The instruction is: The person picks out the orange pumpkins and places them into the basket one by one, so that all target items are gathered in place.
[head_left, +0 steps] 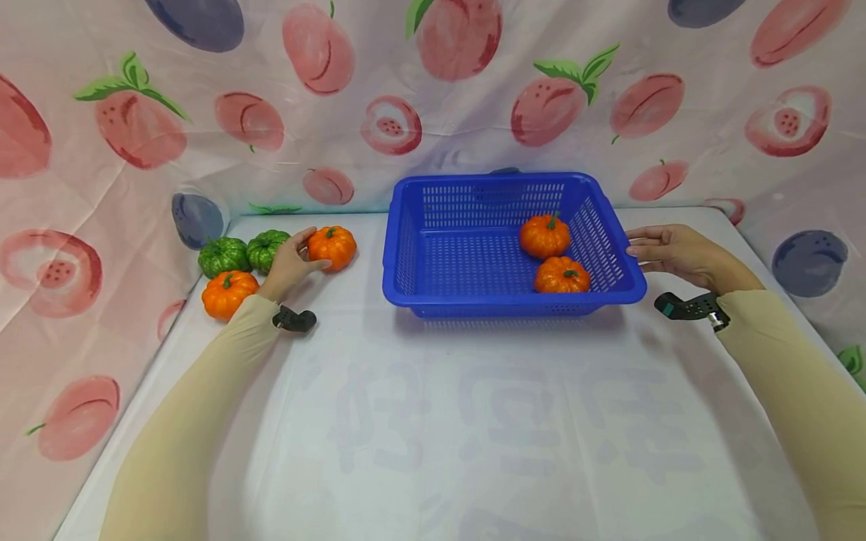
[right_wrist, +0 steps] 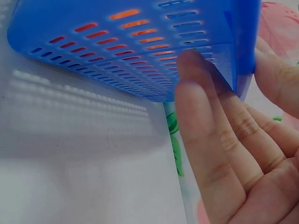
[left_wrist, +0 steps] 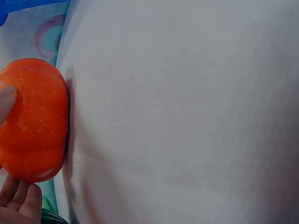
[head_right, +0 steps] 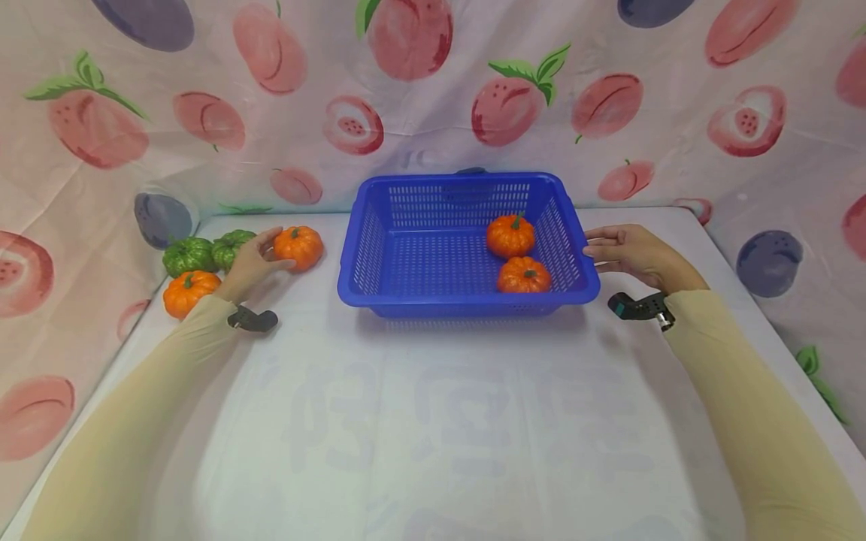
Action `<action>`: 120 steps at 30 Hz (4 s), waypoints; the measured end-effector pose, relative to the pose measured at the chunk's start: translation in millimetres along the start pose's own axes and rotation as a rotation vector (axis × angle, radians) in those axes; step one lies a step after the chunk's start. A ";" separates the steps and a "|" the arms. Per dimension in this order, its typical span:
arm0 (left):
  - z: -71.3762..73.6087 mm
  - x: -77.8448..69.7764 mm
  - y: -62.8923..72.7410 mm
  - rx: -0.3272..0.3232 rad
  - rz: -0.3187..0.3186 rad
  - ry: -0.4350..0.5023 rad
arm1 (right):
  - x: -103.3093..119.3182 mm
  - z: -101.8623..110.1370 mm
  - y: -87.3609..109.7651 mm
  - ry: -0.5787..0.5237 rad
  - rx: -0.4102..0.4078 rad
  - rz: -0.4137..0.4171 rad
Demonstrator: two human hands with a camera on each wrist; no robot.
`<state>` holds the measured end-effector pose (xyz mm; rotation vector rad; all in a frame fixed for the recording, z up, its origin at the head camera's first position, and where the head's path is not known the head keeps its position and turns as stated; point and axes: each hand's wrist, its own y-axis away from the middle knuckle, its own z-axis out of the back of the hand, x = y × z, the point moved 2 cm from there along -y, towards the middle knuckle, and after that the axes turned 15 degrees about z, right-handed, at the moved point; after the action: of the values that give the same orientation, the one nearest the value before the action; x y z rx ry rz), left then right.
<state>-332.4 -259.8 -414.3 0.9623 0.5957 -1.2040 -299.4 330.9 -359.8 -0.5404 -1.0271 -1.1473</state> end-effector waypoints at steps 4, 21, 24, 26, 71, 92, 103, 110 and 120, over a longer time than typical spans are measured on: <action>-0.3 0.9 -1.2 0.007 -0.005 0.006 | 0.1 0.0 -0.6 -0.005 0.000 0.000; 2.2 -3.6 7.3 0.057 -0.026 0.035 | 1.6 0.0 -0.6 -0.014 0.001 0.001; 2.1 2.1 1.7 0.056 -0.035 0.023 | 1.5 -0.1 -1.1 -0.016 0.003 -0.004; 2.3 3.1 0.9 0.064 -0.035 0.019 | 1.6 0.1 -1.0 -0.014 0.003 -0.006; -2.6 8.6 1.0 0.026 0.035 0.055 | 1.2 -2.0 0.9 -0.017 0.000 0.010; -14.0 32.2 14.6 0.041 0.060 0.030 | -16.5 -21.0 9.4 -0.015 0.045 0.021; -14.6 35.0 14.5 0.022 0.046 0.016 | -17.9 -21.8 10.5 -0.014 0.032 0.014; -13.5 33.6 11.8 0.010 0.040 0.039 | -16.7 -20.6 9.6 -0.008 0.025 0.016; -12.7 27.9 10.5 -0.008 0.037 0.100 | -13.0 -16.7 8.6 -0.006 0.019 0.024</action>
<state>-313.1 -262.2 -440.3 1.0272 0.6587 -1.1246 -285.9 326.8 -377.8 -0.5400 -1.0338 -1.1145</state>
